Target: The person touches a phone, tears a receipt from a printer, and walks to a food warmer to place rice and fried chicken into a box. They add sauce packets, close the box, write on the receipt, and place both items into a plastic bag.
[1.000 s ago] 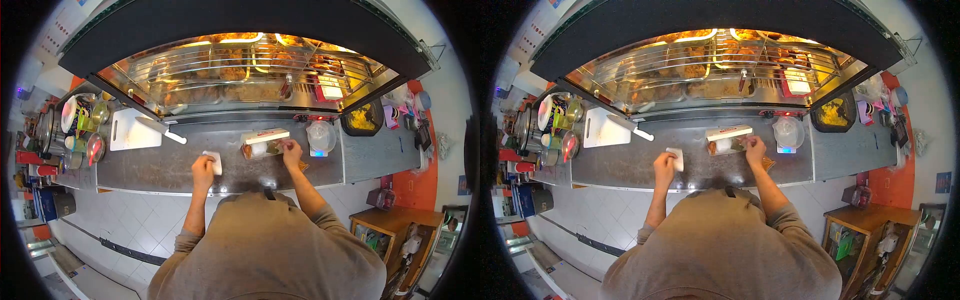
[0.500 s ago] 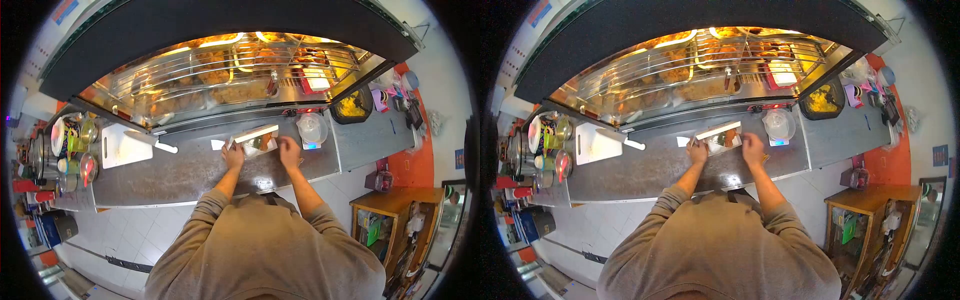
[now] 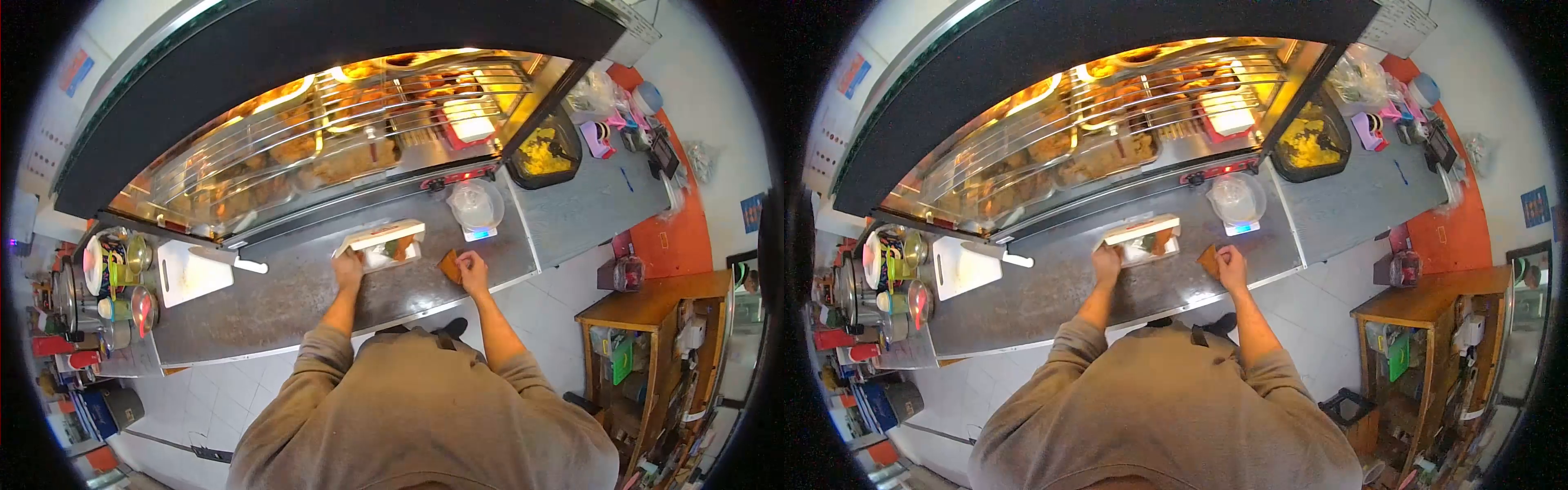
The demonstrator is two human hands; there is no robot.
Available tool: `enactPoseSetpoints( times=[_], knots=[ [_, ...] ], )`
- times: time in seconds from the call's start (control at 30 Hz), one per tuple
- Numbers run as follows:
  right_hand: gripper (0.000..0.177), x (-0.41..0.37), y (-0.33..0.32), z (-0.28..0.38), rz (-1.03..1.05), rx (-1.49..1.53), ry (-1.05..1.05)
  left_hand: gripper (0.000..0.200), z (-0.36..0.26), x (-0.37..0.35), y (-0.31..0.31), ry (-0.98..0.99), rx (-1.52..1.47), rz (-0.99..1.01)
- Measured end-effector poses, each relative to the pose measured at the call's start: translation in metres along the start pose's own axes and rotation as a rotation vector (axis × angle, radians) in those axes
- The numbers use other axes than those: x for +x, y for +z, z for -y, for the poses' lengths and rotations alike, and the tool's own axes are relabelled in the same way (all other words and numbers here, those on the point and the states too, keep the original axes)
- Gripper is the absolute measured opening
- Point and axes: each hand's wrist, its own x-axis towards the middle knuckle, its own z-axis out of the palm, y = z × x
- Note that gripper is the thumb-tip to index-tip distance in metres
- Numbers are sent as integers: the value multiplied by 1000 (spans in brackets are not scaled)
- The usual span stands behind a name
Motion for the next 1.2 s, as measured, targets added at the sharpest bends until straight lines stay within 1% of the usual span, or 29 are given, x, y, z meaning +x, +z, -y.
enactPoseSetpoints(
  times=[0.07, 0.13, 0.17, 0.2, 0.27, 0.3, 0.33, 0.37, 0.4, 0.43, 0.47, 0.5, 0.53, 0.57, 0.6, 0.63, 0.67, 0.7, 0.77, 0.83, 0.87, 0.9, 0.93, 0.97, 1.0, 1.03, 1.07, 1.1, 1.2],
  knots=[
    [10, -6, -28, 6, -9, 72, -1, 19, 4, -3, 1, -362, -209, 176],
    [14, -15, -68, 10, 95, 418, 340, 25, -12, -19, -15, 139, 285, 125],
    [20, -20, -89, 0, 111, 657, 421, 30, -27, -27, -23, 205, 313, 147],
    [20, -27, -113, -2, 84, 670, 411, 36, -42, -33, -24, 280, 336, 168],
    [31, -43, -170, -8, 131, 957, 483, 50, -57, -47, -9, 87, 202, 275],
    [31, -49, -197, -31, 95, 960, 468, 53, -101, -58, -8, -113, 78, 288],
    [36, -55, -222, -56, 93, 897, 403, 56, -150, -70, -13, -318, -43, 305],
    [41, -60, -247, -77, 91, 832, 338, 56, -182, -85, 3, -291, -59, 320],
    [41, -66, -277, -91, 58, 836, 323, 58, -212, -101, 20, -190, -104, 246],
    [40, -70, -309, -104, 15, 699, 275, 59, -232, -115, 35, -89, -153, 168],
    [38, -69, -340, -114, -27, 560, 231, 57, -157, -113, 106, -163, 90, 334],
    [38, -66, -369, -130, -50, 562, 227, 58, -180, -118, 136, -161, -118, 353],
    [31, -63, -398, -148, -90, 472, 269, 59, -210, -131, 164, -170, -324, 373],
    [24, -63, -422, -161, -120, 378, 316, 59, -251, -138, 179, -218, -264, 462],
    [24, -60, -444, -165, -124, 368, 316, 59, -302, -140, 190, -268, -206, 545],
    [17, -52, -471, -158, -187, 331, 310, 60, -341, -144, 211, -269, -263, 489],
    [10, -40, -496, -156, -249, 294, 300, 61, -374, -145, 228, -279, -354, 532],
    [10, -25, -519, -161, -249, 284, 289, 61, -391, -146, 264, -252, -361, 476],
    [13, 9, -560, -165, -424, -58, 104, 61, -421, -141, 330, -223, -376, 412],
    [13, 55, -597, -142, -493, -69, 22, 56, -456, -126, 386, -219, -75, 381],
    [13, 84, -612, -131, -559, -76, -46, 56, -470, -120, 411, -217, -92, 374],
    [13, 120, -624, -134, -578, 67, -154, 55, -482, -114, 436, -147, -194, 382],
    [13, 156, -639, -124, -587, 56, -176, 54, -496, -107, 462, -73, -300, 387],
    [15, 189, -654, -108, -582, 198, -227, 52, -504, -100, 488, -103, -353, 499],
    [17, 220, -668, -99, -575, 338, -275, 49, -528, -98, 502, -134, -312, 504],
    [17, 255, -683, -99, -586, 321, -297, 47, -561, -97, 505, -164, -275, 508],
    [20, 293, -698, -100, -567, 399, -314, 44, -587, -97, 511, -301, -557, 481],
    [24, 328, -714, -101, -540, 481, -322, 43, -607, -99, 525, -174, -608, 345],
    [25, 417, -751, -101, -509, 513, -351, 44, -611, -101, 584, -250, -516, 425]
  ],
)
